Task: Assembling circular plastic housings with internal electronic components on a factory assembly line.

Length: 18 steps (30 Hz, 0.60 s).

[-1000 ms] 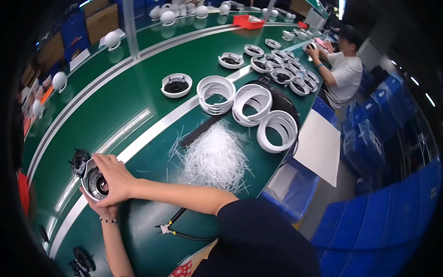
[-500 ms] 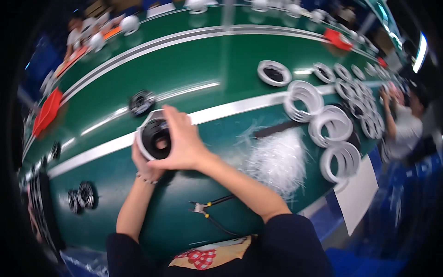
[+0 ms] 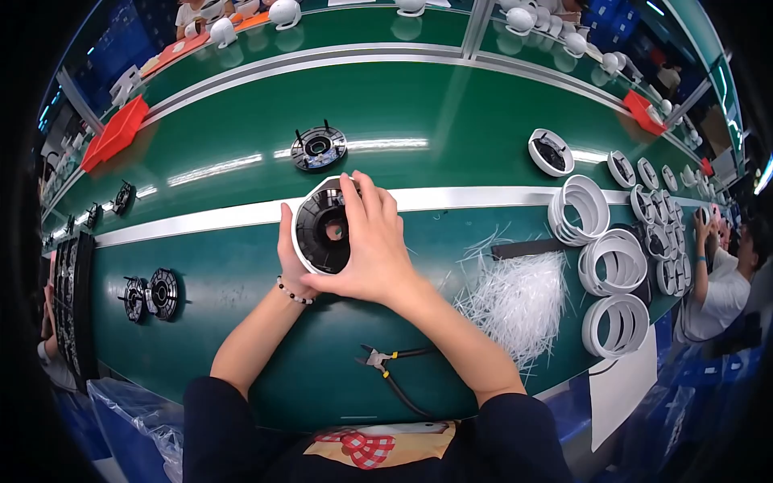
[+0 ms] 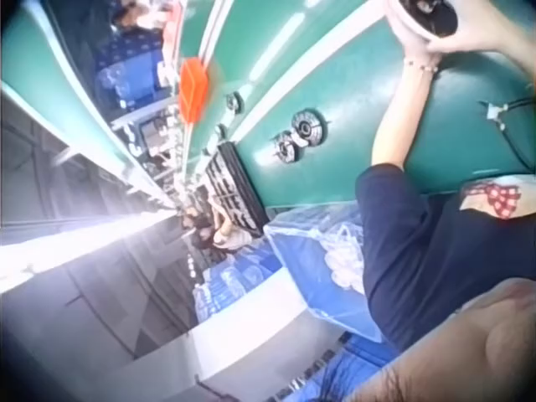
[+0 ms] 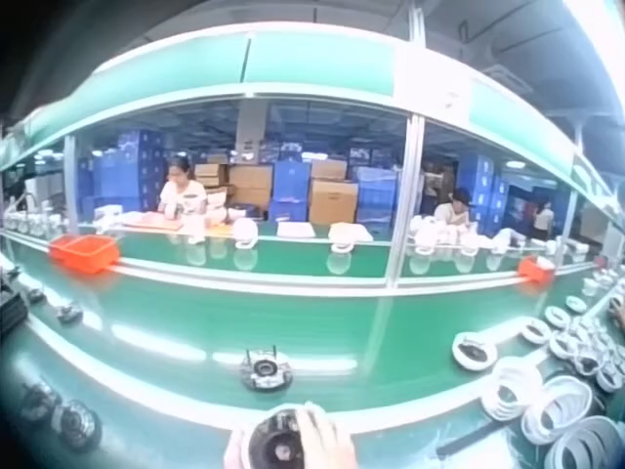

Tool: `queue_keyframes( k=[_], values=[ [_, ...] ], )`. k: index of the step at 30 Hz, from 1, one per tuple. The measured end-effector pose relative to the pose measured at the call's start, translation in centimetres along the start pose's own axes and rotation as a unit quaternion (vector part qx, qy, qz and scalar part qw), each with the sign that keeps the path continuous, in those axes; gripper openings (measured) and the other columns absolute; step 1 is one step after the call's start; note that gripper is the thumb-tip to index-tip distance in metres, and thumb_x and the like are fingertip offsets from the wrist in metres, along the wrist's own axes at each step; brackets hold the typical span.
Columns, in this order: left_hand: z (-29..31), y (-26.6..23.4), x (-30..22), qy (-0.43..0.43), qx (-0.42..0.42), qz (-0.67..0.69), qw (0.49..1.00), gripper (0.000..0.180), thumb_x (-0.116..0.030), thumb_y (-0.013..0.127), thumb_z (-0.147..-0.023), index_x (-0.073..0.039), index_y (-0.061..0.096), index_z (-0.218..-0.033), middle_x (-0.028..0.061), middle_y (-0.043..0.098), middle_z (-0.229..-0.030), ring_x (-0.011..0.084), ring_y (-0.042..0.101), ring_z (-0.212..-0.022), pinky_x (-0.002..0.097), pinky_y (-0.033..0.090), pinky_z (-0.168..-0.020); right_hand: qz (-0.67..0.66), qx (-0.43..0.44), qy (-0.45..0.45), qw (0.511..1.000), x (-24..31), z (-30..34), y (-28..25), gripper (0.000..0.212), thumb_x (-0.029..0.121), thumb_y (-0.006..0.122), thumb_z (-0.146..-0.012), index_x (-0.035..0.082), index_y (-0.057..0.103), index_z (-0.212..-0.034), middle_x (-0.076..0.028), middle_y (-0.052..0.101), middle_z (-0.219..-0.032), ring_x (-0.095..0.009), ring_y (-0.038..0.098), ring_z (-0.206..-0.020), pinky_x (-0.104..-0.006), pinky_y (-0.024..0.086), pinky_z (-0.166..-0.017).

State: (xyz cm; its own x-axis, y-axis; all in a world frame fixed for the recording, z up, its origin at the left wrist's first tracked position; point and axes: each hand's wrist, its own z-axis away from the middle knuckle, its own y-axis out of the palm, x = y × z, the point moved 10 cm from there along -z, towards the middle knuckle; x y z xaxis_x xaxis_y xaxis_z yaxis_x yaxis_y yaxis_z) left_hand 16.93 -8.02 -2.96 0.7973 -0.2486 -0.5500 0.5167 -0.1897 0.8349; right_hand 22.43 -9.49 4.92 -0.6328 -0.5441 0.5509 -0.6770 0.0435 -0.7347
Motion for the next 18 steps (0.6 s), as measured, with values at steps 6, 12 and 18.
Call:
queue_keyframes(
  k=[6,12,18],
  values=[
    [0.0,-0.2,0.0,-0.016,-0.015,0.017,1.000,0.072,-0.062,0.017,-0.083,-0.004,0.037,-0.122,0.0120,0.047,-0.117,0.0221,0.047,-0.108,0.0355,0.038,-0.092,-0.015,-0.024,0.043,0.999,-1.3,-0.4,0.4,0.110,0.046,0.075,-0.044,-0.011,0.024,-0.123,-0.026,0.030,-0.123,-0.039,0.033,-0.107,-0.0458,0.031,-0.090],
    [0.2,-0.5,-0.2,0.012,0.009,0.043,0.999,0.075,-0.064,0.018,-0.082,-0.003,0.035,-0.124,0.0124,0.044,-0.120,0.0229,0.044,-0.111,0.0355,0.035,-0.094,0.033,-0.037,0.068,0.996,-0.2,-0.5,0.9,0.110,0.050,0.074,-0.048,-0.013,0.023,-0.121,-0.027,0.030,-0.120,-0.040,0.034,-0.105,-0.0451,0.030,-0.090],
    [0.9,-0.9,-2.2,0.046,0.042,0.045,0.997,0.060,-0.045,0.042,-0.076,-0.001,0.043,-0.116,0.0125,0.051,-0.112,0.0232,0.050,-0.101,0.0343,0.040,-0.088,0.040,-0.111,0.027,0.993,1.8,-0.3,1.2,0.105,0.050,0.071,-0.051,-0.013,0.022,-0.120,-0.025,0.030,-0.118,-0.040,0.035,-0.102,-0.0454,0.031,-0.084]
  ],
)
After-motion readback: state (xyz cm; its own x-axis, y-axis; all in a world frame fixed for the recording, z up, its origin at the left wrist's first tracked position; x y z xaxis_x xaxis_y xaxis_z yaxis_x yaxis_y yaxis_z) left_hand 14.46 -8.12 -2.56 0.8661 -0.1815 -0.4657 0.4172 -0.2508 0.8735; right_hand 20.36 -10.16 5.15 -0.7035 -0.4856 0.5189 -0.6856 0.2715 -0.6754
